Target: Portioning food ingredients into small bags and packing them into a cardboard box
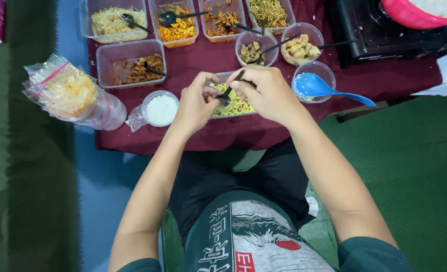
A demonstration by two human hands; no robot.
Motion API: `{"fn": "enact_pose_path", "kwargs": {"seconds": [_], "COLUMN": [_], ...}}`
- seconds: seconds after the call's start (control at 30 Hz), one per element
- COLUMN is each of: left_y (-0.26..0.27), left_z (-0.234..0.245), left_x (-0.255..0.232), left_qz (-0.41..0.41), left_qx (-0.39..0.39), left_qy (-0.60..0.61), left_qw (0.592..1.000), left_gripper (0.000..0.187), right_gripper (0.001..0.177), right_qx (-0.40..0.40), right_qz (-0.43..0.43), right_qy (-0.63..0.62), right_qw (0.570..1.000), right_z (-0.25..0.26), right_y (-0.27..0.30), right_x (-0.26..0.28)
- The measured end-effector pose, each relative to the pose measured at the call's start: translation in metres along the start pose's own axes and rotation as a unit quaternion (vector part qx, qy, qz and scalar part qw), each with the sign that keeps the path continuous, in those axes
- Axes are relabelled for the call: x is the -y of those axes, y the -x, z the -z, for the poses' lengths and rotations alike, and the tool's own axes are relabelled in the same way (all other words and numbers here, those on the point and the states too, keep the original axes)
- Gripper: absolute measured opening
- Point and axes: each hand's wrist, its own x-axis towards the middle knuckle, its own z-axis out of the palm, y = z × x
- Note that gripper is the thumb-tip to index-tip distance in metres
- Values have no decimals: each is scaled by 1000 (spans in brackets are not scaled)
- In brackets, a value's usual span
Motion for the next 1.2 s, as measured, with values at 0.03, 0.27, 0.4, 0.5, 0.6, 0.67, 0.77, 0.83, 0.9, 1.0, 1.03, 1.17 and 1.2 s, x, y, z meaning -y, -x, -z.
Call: {"fn": "enact_pose_path", "kwargs": {"seconds": [0.03, 0.27, 0.4, 0.5, 0.6, 0.67, 0.77, 0.83, 0.9, 1.0, 1.03, 1.17, 1.2], "left_y": [1, -2, -9, -3, -6, -3, -4, -9, -7, -3, -1, -1, 1], "left_z": [1, 5, 16, 25, 26, 24, 20, 21, 20, 14, 11, 2, 0], "left_x": [3, 13, 15, -2, -1, 4, 16, 20, 22, 19, 18, 13, 13], "left_qz": [0, -8, -40, -16, -15, -8, -3, -9, 29, 24, 27, 9, 11], "left_qx": [-1, -44, -81, -53, -58, -58, -58, -63, -76, -80, -77, -72, -73], "left_qy": [0, -62, -86, -29, -19, -13, 30, 65, 68, 116, 117, 161, 180], "left_qw": [1000, 997, 992, 998, 998, 998, 998, 996, 994, 990, 990, 984, 981], "left_gripper": [46, 42, 32, 33, 34, 34, 35, 35, 35, 38, 38, 38, 38], "right_gripper": [9, 9, 10, 11, 16, 23, 39, 47, 73, 38, 38, 20, 13], "right_qx": [1, -143, -232, -229, -232, -232, -237, -242, -307, -321, -321, -247, -233], "right_qz": [1, 26, -87, -206, -281, -291, -310, -312, -267, -63, -67, -87, -108], "right_qy": [0, 55, 13, -83, -119, -129, -130, -123, 60, 185, 185, 82, 61], "right_qw": [1000, 988, 969, 948, 923, 919, 911, 911, 912, 927, 926, 962, 965], "right_z": [1, 13, 6, -8, -16, -15, -11, -8, -10, -28, -35, -53, -56], "right_y": [-1, 7, 20, 30, 41, 47, 53, 52, 62, 65, 60, 35, 29], "right_x": [4, -14, -55, -77, -101, -101, -89, -70, -44, -38, -42, -59, -64]}}
